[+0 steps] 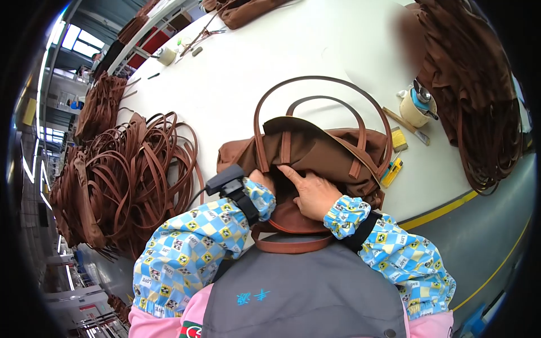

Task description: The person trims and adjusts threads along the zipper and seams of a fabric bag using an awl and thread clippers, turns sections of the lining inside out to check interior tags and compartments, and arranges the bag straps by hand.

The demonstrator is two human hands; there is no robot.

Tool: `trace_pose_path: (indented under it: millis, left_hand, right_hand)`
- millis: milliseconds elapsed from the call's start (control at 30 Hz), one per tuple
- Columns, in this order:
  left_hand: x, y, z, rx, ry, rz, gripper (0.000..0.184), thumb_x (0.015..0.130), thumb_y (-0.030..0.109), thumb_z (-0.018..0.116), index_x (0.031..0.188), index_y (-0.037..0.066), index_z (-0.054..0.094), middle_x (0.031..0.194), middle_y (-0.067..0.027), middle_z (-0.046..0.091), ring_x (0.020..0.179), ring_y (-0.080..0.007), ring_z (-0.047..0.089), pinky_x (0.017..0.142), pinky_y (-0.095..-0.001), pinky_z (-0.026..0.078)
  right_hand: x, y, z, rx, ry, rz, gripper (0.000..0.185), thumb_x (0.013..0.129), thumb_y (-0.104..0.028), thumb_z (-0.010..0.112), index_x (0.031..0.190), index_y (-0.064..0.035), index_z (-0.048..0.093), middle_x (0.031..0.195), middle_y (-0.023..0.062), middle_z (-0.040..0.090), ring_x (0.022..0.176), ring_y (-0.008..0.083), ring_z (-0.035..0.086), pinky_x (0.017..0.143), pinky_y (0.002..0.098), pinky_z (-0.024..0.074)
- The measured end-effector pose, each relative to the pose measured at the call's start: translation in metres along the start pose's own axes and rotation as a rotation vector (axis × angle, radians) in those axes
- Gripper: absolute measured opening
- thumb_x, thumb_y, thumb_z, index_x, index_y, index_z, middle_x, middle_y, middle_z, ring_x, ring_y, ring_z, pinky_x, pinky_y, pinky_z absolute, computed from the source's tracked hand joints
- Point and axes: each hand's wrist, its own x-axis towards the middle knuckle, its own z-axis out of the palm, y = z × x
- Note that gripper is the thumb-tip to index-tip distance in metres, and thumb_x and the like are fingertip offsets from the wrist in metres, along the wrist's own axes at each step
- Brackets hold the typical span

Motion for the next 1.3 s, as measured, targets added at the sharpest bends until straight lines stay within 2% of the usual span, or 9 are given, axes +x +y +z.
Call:
trace_pose_path:
  millis: [167,267,333,467,600,767,867,1000,1300]
  left_hand:
    - [-0.007,-0.028,-0.023,-0.019,-0.142,-0.062,0.026,0.079,0.025,0.053,0.100,0.010,0.060,0.100,-0.0109,0.061,0.092,-0.0246,0.059,0.072,-0.0383,0.048]
    - [0.002,-0.029,-0.036,-0.042,-0.221,-0.062,0.029,0.080,0.026,0.053,0.104,0.011,0.059,0.104,-0.0112,0.060,0.096,-0.0251,0.058,0.075,-0.0390,0.048]
    - [0.006,-0.034,-0.041,-0.044,-0.281,-0.074,0.031,0.080,0.027,0.052,0.107,0.011,0.058,0.108,-0.0114,0.059,0.099,-0.0255,0.058,0.078,-0.0395,0.048]
    - [-0.002,-0.052,-0.041,-0.042,-0.398,-0.137,0.035,0.081,0.027,0.052,0.112,0.011,0.056,0.112,-0.0116,0.058,0.103,-0.0261,0.057,0.081,-0.0402,0.048]
    - [-0.006,-0.059,-0.030,-0.168,-0.397,-0.122,0.031,0.083,0.022,0.047,0.109,0.009,0.056,0.110,-0.0165,0.058,0.103,-0.0293,0.056,0.085,-0.0407,0.047]
    - [-0.005,-0.051,-0.036,-0.188,-0.392,-0.173,0.030,0.080,0.021,0.055,0.107,0.008,0.055,0.107,-0.0165,0.059,0.101,-0.0287,0.057,0.083,-0.0396,0.047]
    - [-0.005,-0.049,-0.044,-0.176,-0.361,-0.149,0.029,0.079,0.021,0.055,0.105,0.008,0.056,0.105,-0.0163,0.059,0.099,-0.0286,0.057,0.082,-0.0395,0.047]
    - [-0.005,-0.045,-0.055,-0.163,-0.318,-0.118,0.027,0.079,0.021,0.055,0.103,0.008,0.057,0.103,-0.0159,0.060,0.097,-0.0284,0.058,0.080,-0.0393,0.048]
    - [-0.002,-0.036,-0.074,-0.123,-0.249,-0.060,0.023,0.077,0.021,0.055,0.096,0.008,0.059,0.097,-0.0153,0.061,0.091,-0.0279,0.059,0.075,-0.0390,0.048]
  right_hand:
    - [-0.014,-0.004,-0.026,0.061,0.037,-0.099,0.076,0.071,-0.011,0.065,0.136,-0.0160,0.026,0.097,0.0236,0.053,0.085,0.0381,0.055,0.075,0.0417,0.0460]
    - [-0.032,0.015,-0.026,-0.044,0.264,-0.380,0.060,0.072,-0.008,0.064,0.127,-0.0091,0.038,0.112,0.0194,0.050,0.096,0.0359,0.054,0.084,0.0384,0.0452]
    - [-0.045,0.027,-0.039,0.204,0.397,-0.466,0.028,0.076,-0.005,0.058,0.104,-0.0024,0.056,0.102,0.0143,0.058,0.093,0.0292,0.058,0.081,0.0351,0.0471]
    - [-0.071,0.072,-0.055,0.692,0.808,-0.019,0.013,0.079,-0.002,0.056,0.091,-0.0007,0.060,0.079,0.0106,0.063,0.071,0.0137,0.060,0.064,0.0231,0.0475]
    - [-0.071,0.070,-0.052,0.545,0.521,0.141,0.019,0.077,-0.008,0.060,0.095,-0.0010,0.058,0.079,0.0094,0.062,0.070,0.0137,0.059,0.064,0.0247,0.0478]
    - [-0.026,0.068,0.003,0.507,0.356,0.030,0.077,0.068,-0.020,0.073,0.131,-0.0078,0.029,0.107,0.0155,0.053,0.098,0.0239,0.053,0.077,0.0321,0.0470]
    - [-0.012,0.058,0.005,0.612,0.290,0.129,0.095,0.063,-0.025,0.077,0.136,-0.0105,0.017,0.115,0.0192,0.048,0.104,0.0287,0.050,0.085,0.0369,0.0436]
    - [-0.005,0.057,0.007,0.695,0.344,0.152,0.083,0.061,-0.016,0.078,0.128,-0.0076,0.030,0.103,0.0150,0.055,0.074,0.0206,0.058,0.072,0.0323,0.0486]
    - [-0.017,0.029,-0.015,0.758,0.285,-0.166,0.071,0.063,-0.012,0.075,0.121,-0.0092,0.035,0.093,0.0041,0.053,0.076,0.0102,0.052,0.065,0.0257,0.0441]
